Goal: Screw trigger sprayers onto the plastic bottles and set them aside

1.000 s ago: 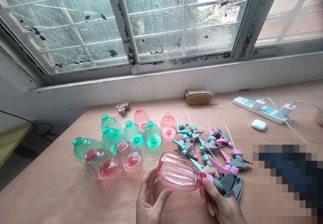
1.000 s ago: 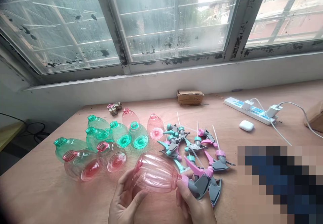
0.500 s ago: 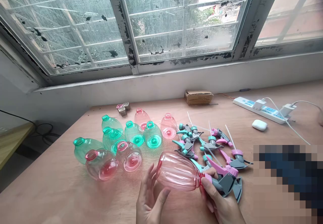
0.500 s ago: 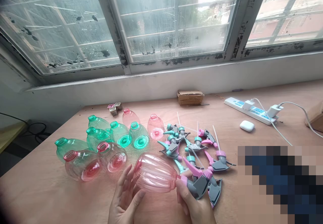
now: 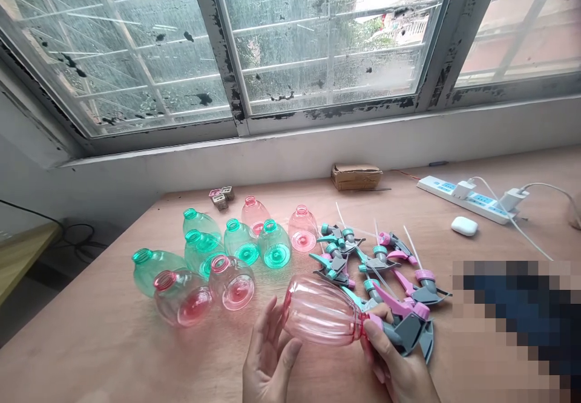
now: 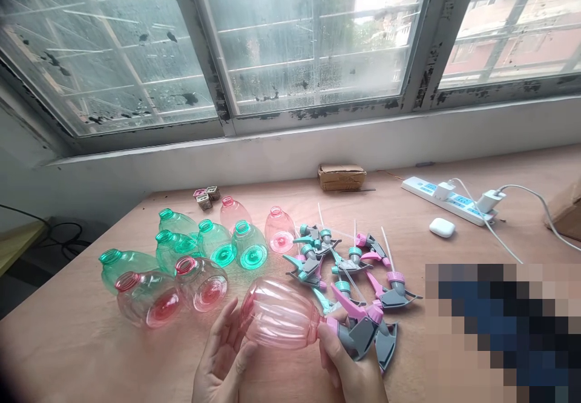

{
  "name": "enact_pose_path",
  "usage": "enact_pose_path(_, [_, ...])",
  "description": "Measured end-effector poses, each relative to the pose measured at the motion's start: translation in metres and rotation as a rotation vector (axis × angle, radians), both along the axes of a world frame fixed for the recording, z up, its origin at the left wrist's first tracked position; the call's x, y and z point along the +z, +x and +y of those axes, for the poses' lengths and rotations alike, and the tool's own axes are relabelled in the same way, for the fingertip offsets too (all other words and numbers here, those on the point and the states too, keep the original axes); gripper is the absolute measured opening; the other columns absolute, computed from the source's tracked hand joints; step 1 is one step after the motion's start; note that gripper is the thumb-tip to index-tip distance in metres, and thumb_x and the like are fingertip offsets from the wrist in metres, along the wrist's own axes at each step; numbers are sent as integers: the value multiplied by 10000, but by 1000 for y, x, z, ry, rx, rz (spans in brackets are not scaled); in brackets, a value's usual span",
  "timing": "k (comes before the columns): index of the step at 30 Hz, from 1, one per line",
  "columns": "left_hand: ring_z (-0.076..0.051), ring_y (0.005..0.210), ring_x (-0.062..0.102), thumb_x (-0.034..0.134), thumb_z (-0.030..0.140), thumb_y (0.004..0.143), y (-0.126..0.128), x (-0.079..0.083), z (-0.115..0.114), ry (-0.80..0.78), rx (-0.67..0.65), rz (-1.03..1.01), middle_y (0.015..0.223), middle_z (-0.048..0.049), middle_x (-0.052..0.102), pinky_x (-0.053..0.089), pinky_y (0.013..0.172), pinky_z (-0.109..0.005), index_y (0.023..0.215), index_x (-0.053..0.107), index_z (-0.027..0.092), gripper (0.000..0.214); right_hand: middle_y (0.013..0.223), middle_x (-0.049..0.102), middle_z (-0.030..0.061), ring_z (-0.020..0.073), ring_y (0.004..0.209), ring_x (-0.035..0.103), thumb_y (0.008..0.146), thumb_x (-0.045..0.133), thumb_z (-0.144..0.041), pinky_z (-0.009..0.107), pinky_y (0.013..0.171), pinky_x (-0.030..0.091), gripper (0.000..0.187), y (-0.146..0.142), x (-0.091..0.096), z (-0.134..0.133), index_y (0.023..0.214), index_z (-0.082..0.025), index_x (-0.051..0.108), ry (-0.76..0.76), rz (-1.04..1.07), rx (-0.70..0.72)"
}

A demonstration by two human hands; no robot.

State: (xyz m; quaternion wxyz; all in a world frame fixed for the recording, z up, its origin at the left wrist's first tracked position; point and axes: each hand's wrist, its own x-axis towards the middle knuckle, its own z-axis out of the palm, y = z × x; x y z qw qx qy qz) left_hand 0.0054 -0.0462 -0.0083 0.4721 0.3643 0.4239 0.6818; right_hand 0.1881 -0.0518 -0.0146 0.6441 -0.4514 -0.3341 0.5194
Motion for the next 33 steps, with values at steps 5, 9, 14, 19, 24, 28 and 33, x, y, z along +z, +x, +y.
enact_pose_path(5, [-277,1345,691,891,419,856,0,-1,-6,-61,4,39,1501,-53,701,562,1102,-287,1416,692,374,596,495,553,-56,96,380,363,841,887,-589,247,411,214,475,0,-4,0,732,-233,593,-2,-24,-17])
enact_pose_path(9, [-290,1258,748,890,444,848,-2,5,-10,-101,-6,-10,1483,-62,713,600,1054,-294,1460,662,363,658,485,542,-55,103,385,363,830,891,-592,260,429,217,488,-1,-2,-2,700,-234,586,-21,-39,-23])
enact_pose_path(14, [-321,1250,748,949,441,773,-3,2,-4,-71,36,22,1365,-90,778,627,1015,-303,1452,674,311,744,471,531,-51,112,387,371,816,886,-623,271,433,228,506,0,-1,-1,689,-229,596,-27,-69,6])
enact_pose_path(19, [-351,1393,639,913,436,818,-5,-5,-2,-30,-9,93,1450,-106,723,544,1147,-396,1366,750,325,583,501,553,-55,99,384,394,847,884,-559,238,418,253,473,2,-5,1,701,-231,576,4,-19,0])
enact_pose_path(24, [-334,1341,657,874,366,860,-6,2,-2,34,-97,172,1318,-82,721,479,1198,-405,1332,777,328,484,504,545,-58,99,398,387,876,869,-519,229,422,264,446,1,-3,0,707,-235,569,13,0,-6])
enact_pose_path(28, [-333,1319,680,871,393,858,-4,5,-4,13,-60,121,1347,-84,726,576,1091,-375,1270,792,319,427,495,544,-58,99,391,390,855,879,-546,227,417,260,459,0,-2,-1,709,-233,577,0,-15,-17])
enact_pose_path(33, [-345,1344,678,888,451,837,-3,5,-8,-71,-14,60,1388,-113,757,576,1094,-376,1302,731,288,517,510,543,-62,107,409,391,860,873,-555,228,427,288,460,1,-4,-2,719,-238,572,9,-17,-13])
